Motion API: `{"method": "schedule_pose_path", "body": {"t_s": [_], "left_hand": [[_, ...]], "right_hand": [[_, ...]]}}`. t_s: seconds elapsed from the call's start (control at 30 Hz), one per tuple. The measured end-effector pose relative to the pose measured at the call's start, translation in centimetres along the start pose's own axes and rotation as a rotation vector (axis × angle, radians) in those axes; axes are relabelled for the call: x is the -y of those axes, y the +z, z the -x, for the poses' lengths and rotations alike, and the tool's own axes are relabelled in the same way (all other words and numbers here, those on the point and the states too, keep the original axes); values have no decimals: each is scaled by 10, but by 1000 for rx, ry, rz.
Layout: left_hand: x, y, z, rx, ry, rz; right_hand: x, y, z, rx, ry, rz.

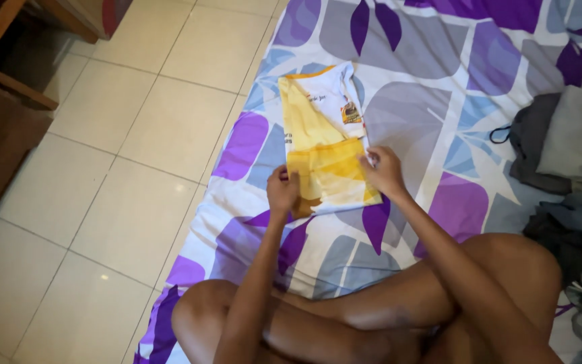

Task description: Fold two t-shirts on the bed.

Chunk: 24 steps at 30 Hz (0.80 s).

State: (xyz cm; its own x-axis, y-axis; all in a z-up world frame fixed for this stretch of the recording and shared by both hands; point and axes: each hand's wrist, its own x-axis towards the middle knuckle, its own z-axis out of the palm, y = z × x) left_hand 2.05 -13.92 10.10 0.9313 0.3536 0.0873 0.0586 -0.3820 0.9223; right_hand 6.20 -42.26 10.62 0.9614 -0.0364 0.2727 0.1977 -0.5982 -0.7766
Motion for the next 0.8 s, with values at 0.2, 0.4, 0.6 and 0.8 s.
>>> {"method": "schedule_pose_path", "body": {"t_s": [0.2, 0.4, 0.6, 0.8], "left_hand": [[-22, 4, -32, -99, -130, -114], [-21, -1, -39, -178, 19, 163], [-16, 1, -35, -187, 218, -121], [-28, 1, -44, -70, -54, 176]], "right_hand": [[-21, 45, -29, -56, 86, -38], [-12, 38, -26, -279, 145, -184], [28, 24, -23, -247, -39, 38], [17, 27, -34, -190, 90, -72]]}}
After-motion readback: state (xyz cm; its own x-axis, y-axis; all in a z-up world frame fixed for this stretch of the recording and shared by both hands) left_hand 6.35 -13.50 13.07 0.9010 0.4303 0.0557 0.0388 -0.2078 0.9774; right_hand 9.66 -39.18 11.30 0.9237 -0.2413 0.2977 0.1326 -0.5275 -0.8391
